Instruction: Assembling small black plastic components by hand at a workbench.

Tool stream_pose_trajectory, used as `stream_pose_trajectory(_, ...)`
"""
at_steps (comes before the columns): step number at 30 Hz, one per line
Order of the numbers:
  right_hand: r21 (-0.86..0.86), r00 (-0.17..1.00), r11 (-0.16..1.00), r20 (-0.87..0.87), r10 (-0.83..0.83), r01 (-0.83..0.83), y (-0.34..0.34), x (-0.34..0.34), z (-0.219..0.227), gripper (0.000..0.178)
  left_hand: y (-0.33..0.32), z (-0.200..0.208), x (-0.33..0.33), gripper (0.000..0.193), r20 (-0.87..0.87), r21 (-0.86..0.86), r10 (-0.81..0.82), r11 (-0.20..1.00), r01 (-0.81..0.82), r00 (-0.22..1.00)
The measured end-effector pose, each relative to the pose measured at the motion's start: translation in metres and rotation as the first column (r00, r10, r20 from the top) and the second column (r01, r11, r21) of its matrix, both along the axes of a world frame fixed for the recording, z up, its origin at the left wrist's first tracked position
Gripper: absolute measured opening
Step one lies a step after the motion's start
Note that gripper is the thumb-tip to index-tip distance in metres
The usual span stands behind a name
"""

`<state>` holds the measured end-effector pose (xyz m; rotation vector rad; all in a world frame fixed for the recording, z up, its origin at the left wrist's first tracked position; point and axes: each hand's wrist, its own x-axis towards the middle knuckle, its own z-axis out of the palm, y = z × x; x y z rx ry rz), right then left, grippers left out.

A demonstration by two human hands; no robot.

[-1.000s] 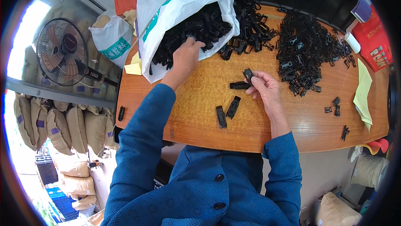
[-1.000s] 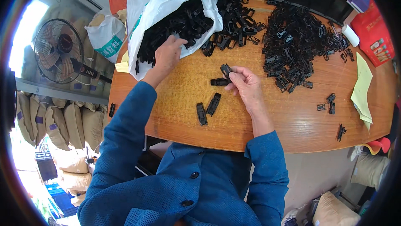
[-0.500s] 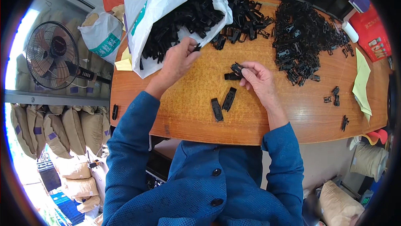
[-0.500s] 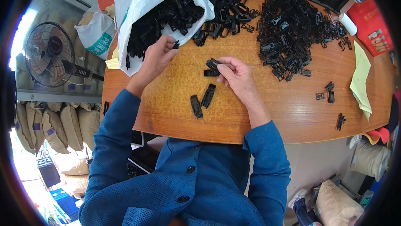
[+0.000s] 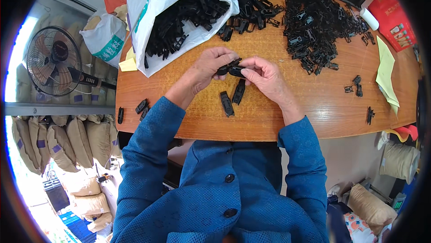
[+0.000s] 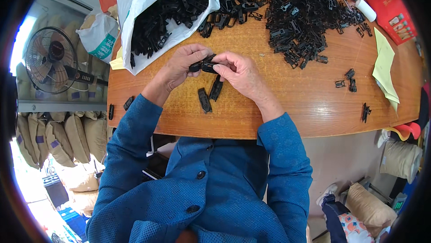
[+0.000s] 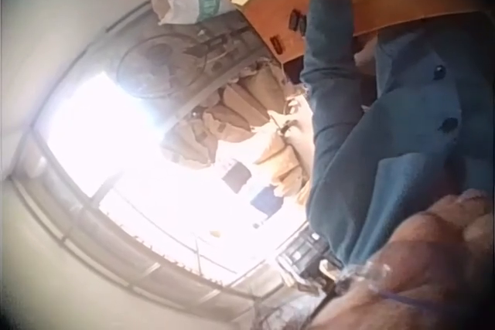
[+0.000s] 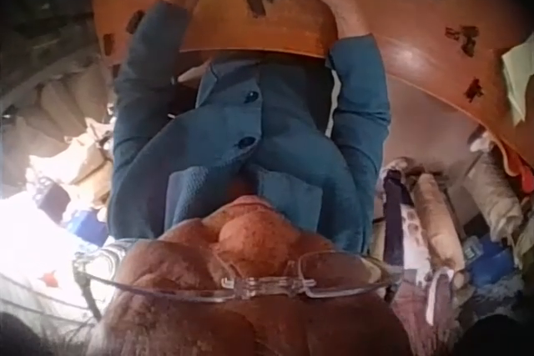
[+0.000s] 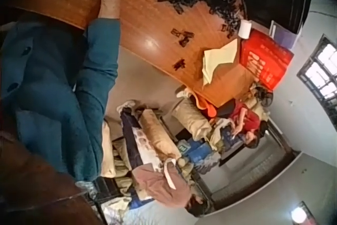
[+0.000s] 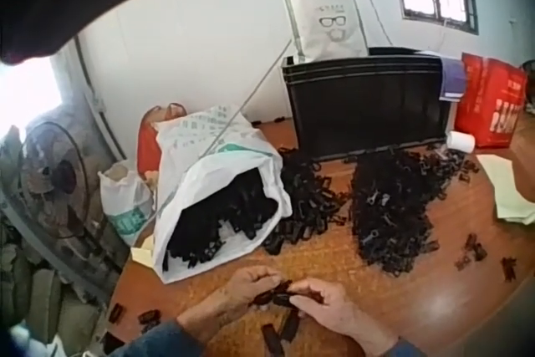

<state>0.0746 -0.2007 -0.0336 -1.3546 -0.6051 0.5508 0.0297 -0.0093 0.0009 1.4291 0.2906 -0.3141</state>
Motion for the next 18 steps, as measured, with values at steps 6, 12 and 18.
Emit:
stream_pose_trajectory(6, -0.086, 1.000, 0.996, -0.009, 0.025, -0.026, 0.001, -0.004, 0.003, 0.012, -0.009, -0.003, -0.001, 0.016, 0.011, 0.110, -0.002, 0.994, 0.001, 1.000)
stream_pose_trajectory(12, -0.103, 0.998, 0.994, 0.039, -0.042, 0.045, 0.005, -0.006, -0.003, 0.010, -0.019, -0.012, 0.002, 0.020, 0.084, 0.229, 0.077, 0.969, -0.095, 0.993)
stream_pose_trajectory(18, -0.136, 0.990, 0.981, -0.013, -0.139, 0.136, 0.005, -0.001, -0.007, 0.006, -0.037, -0.021, -0.007, 0.030, 0.277, 0.349, 0.163, 0.901, -0.257, 0.947)
